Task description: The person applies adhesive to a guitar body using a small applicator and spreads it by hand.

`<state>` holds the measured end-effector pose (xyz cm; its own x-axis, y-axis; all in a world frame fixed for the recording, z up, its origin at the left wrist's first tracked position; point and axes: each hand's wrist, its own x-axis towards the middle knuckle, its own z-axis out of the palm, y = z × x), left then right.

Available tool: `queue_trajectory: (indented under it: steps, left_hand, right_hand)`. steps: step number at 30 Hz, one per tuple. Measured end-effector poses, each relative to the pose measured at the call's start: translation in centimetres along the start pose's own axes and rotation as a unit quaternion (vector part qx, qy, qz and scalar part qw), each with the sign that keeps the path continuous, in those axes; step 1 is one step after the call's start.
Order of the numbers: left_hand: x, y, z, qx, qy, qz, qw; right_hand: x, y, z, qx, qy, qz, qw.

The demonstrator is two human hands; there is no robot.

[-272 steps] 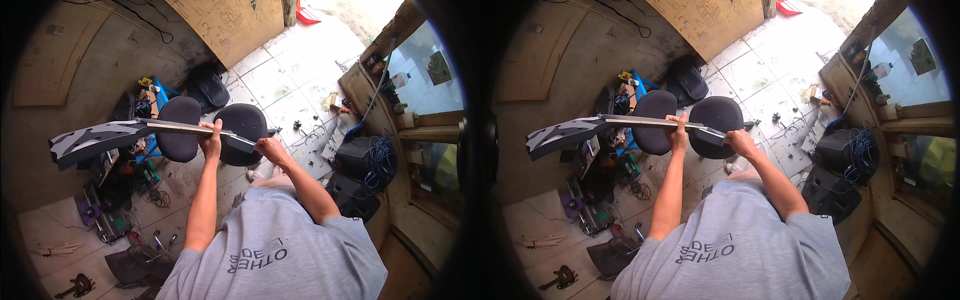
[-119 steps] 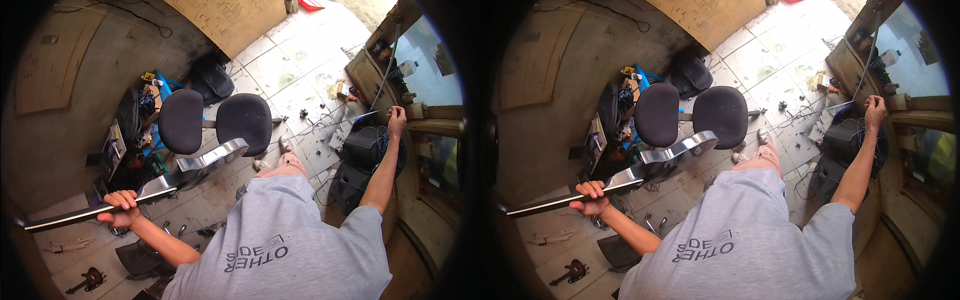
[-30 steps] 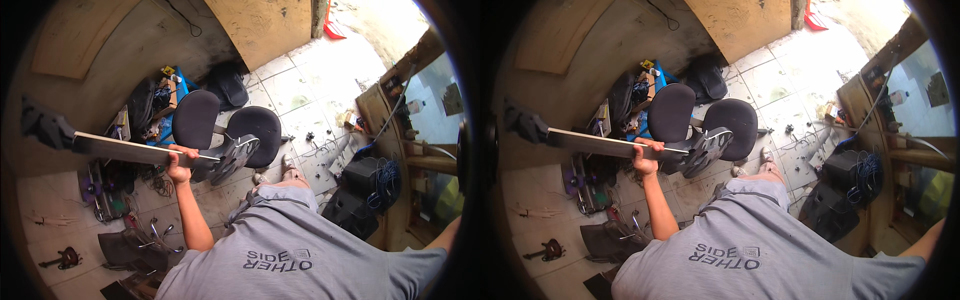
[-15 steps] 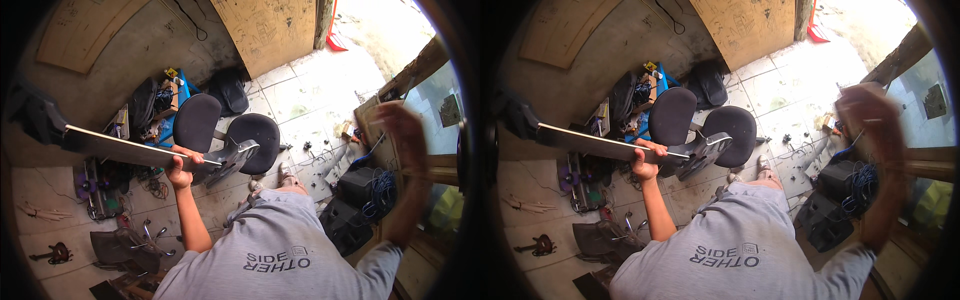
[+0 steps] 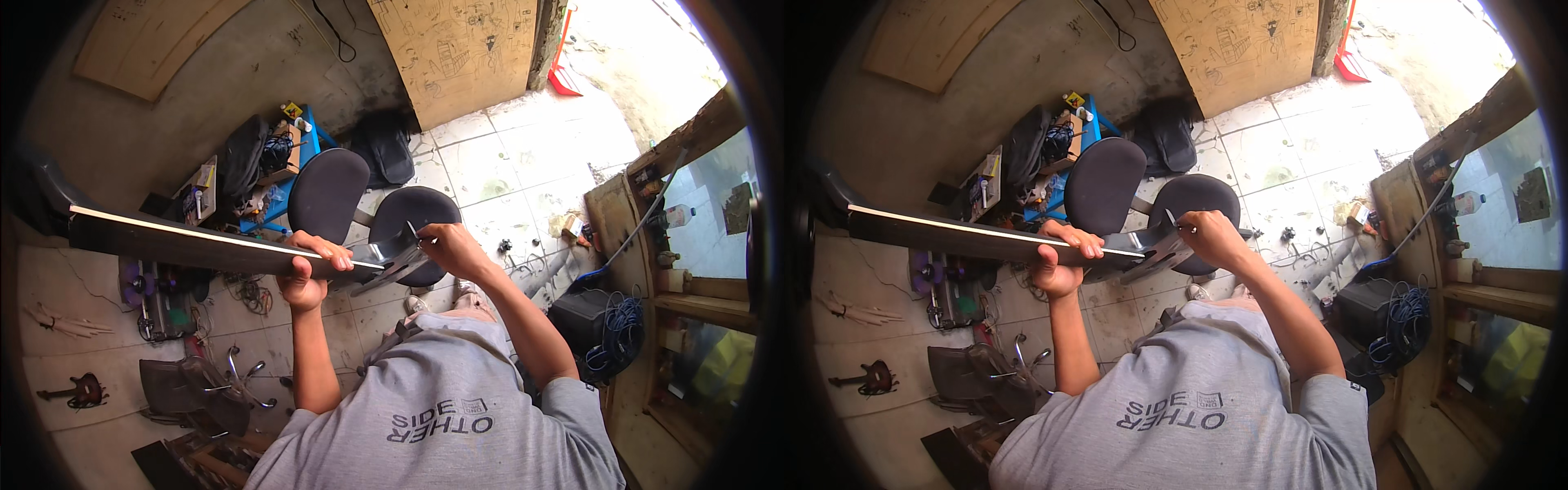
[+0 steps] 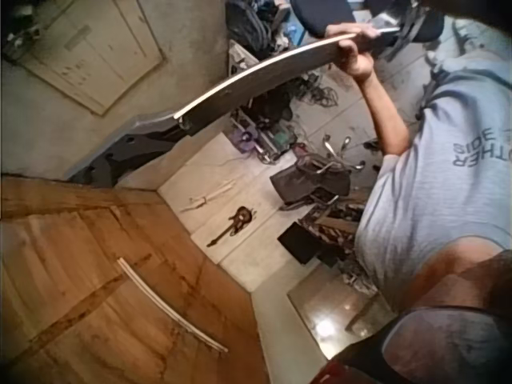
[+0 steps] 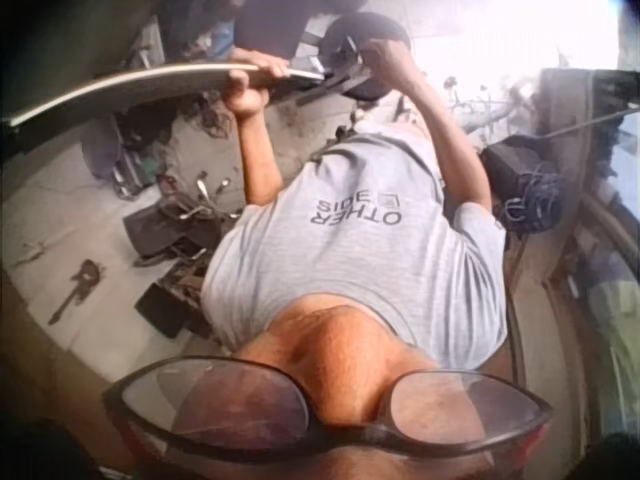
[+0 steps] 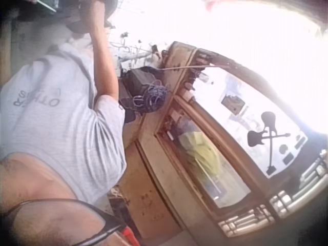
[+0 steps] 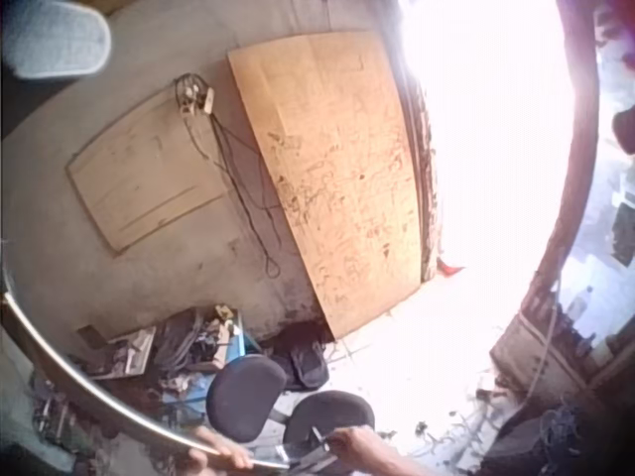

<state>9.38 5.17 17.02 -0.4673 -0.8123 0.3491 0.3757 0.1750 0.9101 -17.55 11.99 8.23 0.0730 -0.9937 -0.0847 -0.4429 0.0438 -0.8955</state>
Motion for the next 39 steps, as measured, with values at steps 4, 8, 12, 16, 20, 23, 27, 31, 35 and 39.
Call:
queue_trajectory:
  steps: [4, 8, 12, 16, 20, 23, 27, 31, 35, 39]
  left_hand:
    - [0.1, -0.3, 0.4, 0.008, -0.004, -0.002, 1.000]
    - [0.0, -1.2, 0.8, 0.018, 0.007, 0.004, 1.000]
    - [0.1, -1.9, 1.2, 0.028, 0.019, 0.005, 0.999]
    - [0.1, -2.0, 1.4, 0.052, 0.026, 0.004, 0.998]
    - [-0.3, -2.2, 0.7, 0.051, 0.023, 0.010, 0.998]
    - [-0.7, -2.2, 0.1, 0.021, 0.031, 0.019, 0.999]
    - [-0.8, -2.2, -0.2, 0.006, 0.026, 0.033, 0.999]
    - [-0.9, -2.8, -0.6, -0.019, 0.015, 0.035, 0.999]
    - [-1.5, -3.1, -1.5, -0.033, 0.021, 0.015, 0.999]
    - [-1.5, -3.0, -2.2, -0.041, 0.011, 0.015, 0.999]
  right_hand:
    - [-0.5, -1.0, -0.5, -0.018, 0.048, 0.020, 0.998]
    - [-1.2, -2.5, -1.7, -0.026, 0.070, 0.022, 0.997]
    - [-2.4, -3.4, -0.4, -0.028, 0.074, -0.093, 0.993]
    - [-3.3, -6.3, -0.4, -0.027, 0.057, -0.107, 0.992]
    - [-4.9, -8.2, -2.3, 0.016, 0.079, -0.093, 0.992]
    - [-6.3, -7.4, -4.3, 0.046, 0.091, -0.056, 0.993]
    - [-8.4, -5.9, -7.5, 0.022, 0.122, -0.001, 0.992]
    - [-10.9, -4.1, -9.9, 0.117, 0.194, 0.038, 0.973]
    - [-13.4, -2.4, -13.4, 0.098, 0.259, 0.046, 0.960]
    - [-15.5, -0.1, -16.8, -0.198, 0.284, 0.072, 0.935]
